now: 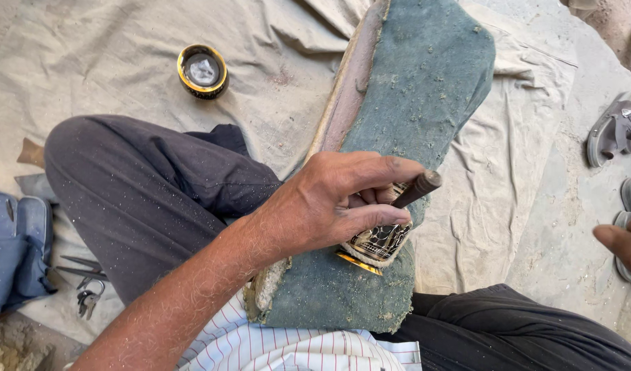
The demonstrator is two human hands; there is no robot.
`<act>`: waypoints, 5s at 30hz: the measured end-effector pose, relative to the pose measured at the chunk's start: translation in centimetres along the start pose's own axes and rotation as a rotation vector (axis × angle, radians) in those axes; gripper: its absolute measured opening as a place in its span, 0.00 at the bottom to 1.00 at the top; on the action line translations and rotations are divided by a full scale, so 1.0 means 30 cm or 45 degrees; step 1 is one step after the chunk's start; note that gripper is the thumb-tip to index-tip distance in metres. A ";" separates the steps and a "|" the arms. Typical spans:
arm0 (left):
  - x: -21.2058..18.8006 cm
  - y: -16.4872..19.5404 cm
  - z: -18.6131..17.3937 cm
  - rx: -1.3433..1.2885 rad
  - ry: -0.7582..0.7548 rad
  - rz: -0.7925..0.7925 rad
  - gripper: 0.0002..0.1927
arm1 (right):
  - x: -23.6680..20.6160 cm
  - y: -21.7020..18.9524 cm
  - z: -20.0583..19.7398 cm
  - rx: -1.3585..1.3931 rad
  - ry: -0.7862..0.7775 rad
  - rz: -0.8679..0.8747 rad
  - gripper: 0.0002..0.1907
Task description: The person sits on the ground with a padded cushion on their lap and hammers a small brass vase using a wooden mallet and a metal punch, rotating and repositioning the vase to work the embossed pattern around its surface. Finished brass vessels and a small dish sit on the tarp beside them.
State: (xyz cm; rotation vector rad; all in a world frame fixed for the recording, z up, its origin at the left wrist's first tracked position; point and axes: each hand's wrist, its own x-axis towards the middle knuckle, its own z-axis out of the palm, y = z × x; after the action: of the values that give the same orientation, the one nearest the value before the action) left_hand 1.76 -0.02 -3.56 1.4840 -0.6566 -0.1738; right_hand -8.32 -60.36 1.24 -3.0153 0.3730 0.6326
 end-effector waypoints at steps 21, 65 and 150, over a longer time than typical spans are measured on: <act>0.003 -0.019 -0.006 -0.061 0.018 0.065 0.27 | 0.013 -0.047 -0.012 -0.137 0.006 0.122 0.17; 0.001 0.022 -0.019 -0.287 0.186 -0.198 0.24 | -0.102 -0.728 -0.264 -0.282 0.101 -0.110 0.38; 0.204 0.084 -0.006 0.158 -0.454 0.058 0.25 | -0.341 -0.604 -0.064 0.099 -0.084 0.175 0.13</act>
State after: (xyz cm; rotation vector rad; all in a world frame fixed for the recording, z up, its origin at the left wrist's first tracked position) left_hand 6.13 -2.62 0.69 1.5699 -1.0021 -0.3736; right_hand -12.29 -40.63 6.88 -2.9053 0.5908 0.7070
